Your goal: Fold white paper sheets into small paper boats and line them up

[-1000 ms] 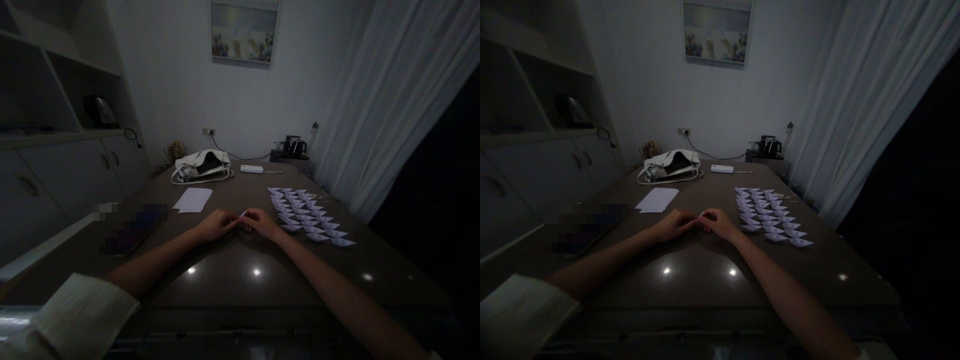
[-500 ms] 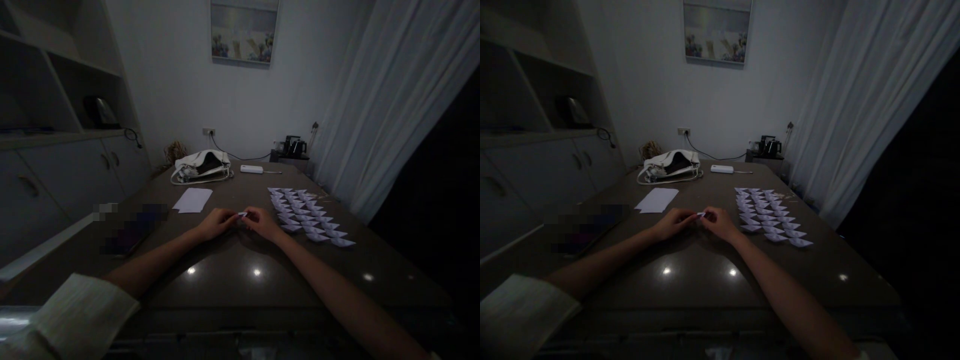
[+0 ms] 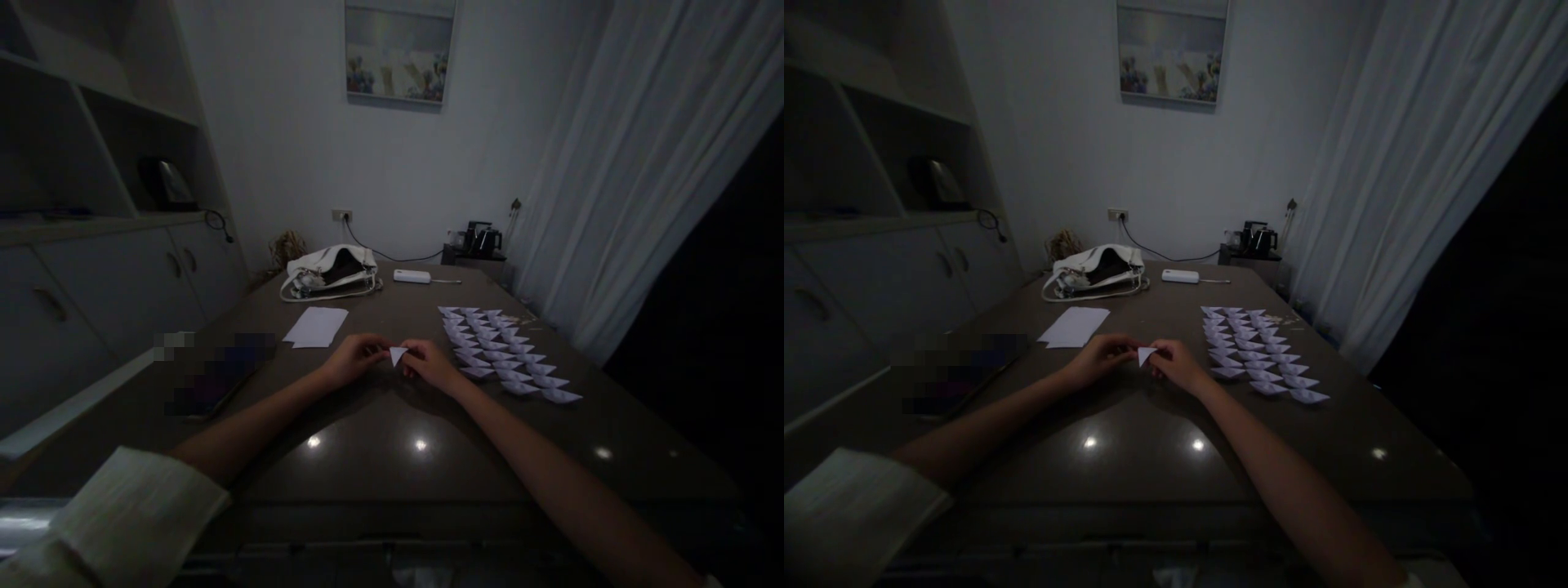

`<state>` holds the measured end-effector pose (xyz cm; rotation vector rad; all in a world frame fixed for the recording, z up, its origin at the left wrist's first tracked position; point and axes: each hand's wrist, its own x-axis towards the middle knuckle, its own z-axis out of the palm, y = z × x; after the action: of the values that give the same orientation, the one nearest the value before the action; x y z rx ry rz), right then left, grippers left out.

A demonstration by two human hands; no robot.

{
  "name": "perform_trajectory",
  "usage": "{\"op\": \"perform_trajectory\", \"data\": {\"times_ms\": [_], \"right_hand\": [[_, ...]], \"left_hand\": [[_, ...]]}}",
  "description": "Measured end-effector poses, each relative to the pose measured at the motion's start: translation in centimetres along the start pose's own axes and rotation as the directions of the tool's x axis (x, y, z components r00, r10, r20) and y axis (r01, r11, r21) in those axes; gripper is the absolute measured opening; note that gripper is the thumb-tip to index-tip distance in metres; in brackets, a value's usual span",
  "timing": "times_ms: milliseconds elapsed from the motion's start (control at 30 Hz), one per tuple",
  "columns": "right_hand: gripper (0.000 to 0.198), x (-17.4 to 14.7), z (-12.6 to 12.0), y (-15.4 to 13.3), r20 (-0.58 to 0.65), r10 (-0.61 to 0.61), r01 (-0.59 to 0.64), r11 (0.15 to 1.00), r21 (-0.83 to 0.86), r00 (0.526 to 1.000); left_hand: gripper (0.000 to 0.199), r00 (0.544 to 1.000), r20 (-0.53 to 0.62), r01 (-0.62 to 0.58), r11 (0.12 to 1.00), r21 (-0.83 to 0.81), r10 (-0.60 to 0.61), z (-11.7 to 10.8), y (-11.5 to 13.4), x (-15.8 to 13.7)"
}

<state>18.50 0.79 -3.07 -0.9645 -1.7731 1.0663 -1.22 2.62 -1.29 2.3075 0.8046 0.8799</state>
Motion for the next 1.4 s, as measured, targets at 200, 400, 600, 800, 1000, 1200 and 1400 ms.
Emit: {"op": "perform_trajectory", "data": {"times_ms": [200,400,600,800,1000,1200,1400], "right_hand": [[0.021,0.1,-0.2,0.4,-0.041,-0.02,0.019,1.0,-0.023,0.999],[0.026,0.2,-0.4,0.8,0.006,-0.056,0.056,0.994,-0.099,0.998],[0.028,0.1,-0.4,1.0,0.002,-0.075,0.073,0.972,-0.221,0.997],[0.023,-0.1,-0.4,0.7,-0.017,-0.144,0.13,0.931,-0.341,0.989],[0.013,-0.2,-0.4,0.0,-0.047,-0.179,0.158,0.944,-0.29,0.983],[0.021,-0.3,-0.3,-0.5,-0.062,-0.194,0.174,0.955,-0.241,0.979],[0.025,-0.4,-0.1,-0.2,-0.065,-0.17,0.145,0.949,-0.279,0.983]], "left_hand": [[0.035,0.998,0.028,0.051,0.99,-0.132,-0.048,0.0,0.1,0.1],[0.04,0.997,0.044,0.074,0.974,-0.214,-0.066,-0.1,0.9,0.0],[0.037,0.997,0.053,0.06,0.969,-0.239,-0.049,-0.1,1.0,-0.2],[0.035,0.998,0.064,0.042,0.976,-0.212,-0.029,0.0,1.0,-0.3],[0.038,0.995,0.001,0.097,0.978,-0.186,-0.098,0.0,0.7,0.0],[0.036,0.993,-0.06,0.097,0.994,-0.043,-0.1,-0.1,0.0,0.2],[0.037,0.997,-0.058,0.058,0.998,-0.004,-0.058,0.3,0.0,0.0]]}}
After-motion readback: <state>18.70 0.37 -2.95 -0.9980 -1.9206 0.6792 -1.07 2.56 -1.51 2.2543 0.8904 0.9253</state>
